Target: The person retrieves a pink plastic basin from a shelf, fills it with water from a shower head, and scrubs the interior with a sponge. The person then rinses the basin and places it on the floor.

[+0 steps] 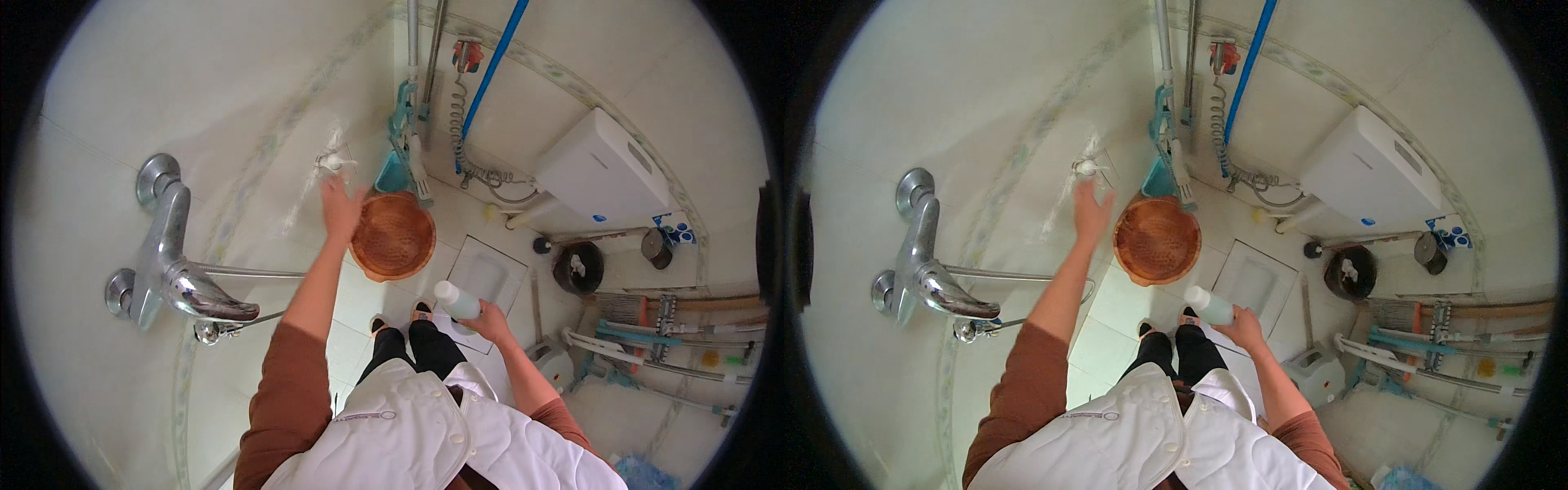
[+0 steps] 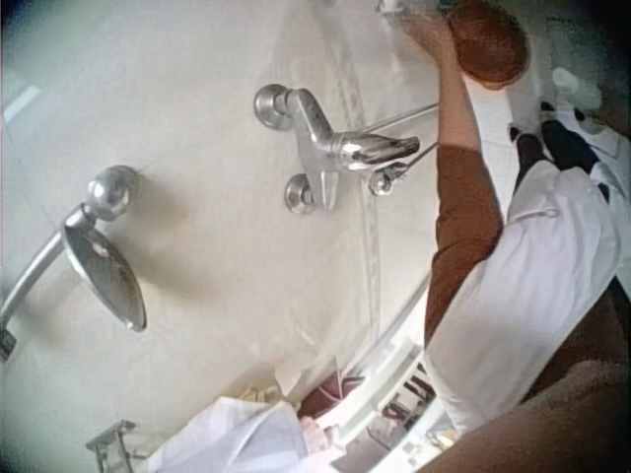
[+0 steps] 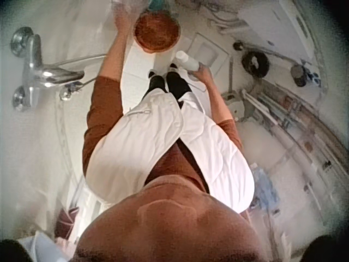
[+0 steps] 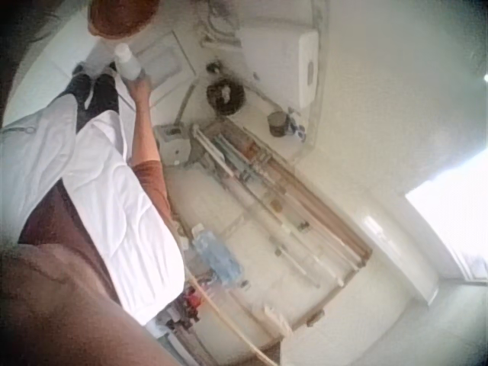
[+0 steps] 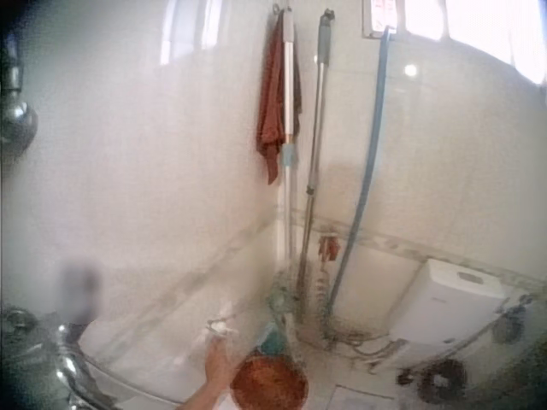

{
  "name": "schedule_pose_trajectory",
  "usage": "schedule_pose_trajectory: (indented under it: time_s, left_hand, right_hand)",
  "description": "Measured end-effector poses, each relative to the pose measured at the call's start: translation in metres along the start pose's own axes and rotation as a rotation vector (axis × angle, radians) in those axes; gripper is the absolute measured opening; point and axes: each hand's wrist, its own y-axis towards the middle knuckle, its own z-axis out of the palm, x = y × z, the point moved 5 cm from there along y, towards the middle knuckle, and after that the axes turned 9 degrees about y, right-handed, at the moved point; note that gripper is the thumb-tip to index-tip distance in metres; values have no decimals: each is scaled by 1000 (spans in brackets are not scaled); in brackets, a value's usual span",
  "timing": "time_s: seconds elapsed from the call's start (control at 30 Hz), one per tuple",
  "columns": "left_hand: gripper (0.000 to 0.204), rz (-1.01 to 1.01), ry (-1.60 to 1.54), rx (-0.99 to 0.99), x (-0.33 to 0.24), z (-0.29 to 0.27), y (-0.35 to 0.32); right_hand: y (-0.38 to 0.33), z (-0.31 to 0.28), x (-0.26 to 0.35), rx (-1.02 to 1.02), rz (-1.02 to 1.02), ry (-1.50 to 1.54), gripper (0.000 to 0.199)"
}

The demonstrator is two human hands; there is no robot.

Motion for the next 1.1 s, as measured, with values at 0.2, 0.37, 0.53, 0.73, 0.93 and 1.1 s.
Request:
schedule_pose_trajectory:
  time_s: [0.2,0.37,0.53,0.73,0.93,1.1]
  left_hand:
    - [51,359,-732,970,-63,-44,-173]
    - [44,483,-440,928,-66,-96,-171]
    - [38,582,-269,873,-58,-110,-175]
    - [36,510,-253,797,-47,-112,-193]
    - [36,386,-293,764,-45,-112,-193]
    - [34,285,-211,634,-48,-114,-170]
  right_hand:
    - [-3,-1,50,119,-204,72,47]
    - [-4,7,78,315,-282,322,47]
    - [-5,20,91,342,-358,227,50]
    - [-5,26,91,285,-384,159,53]
    - [-5,27,93,182,-411,49,49]
    - [-6,27,106,148,-422,175,51]
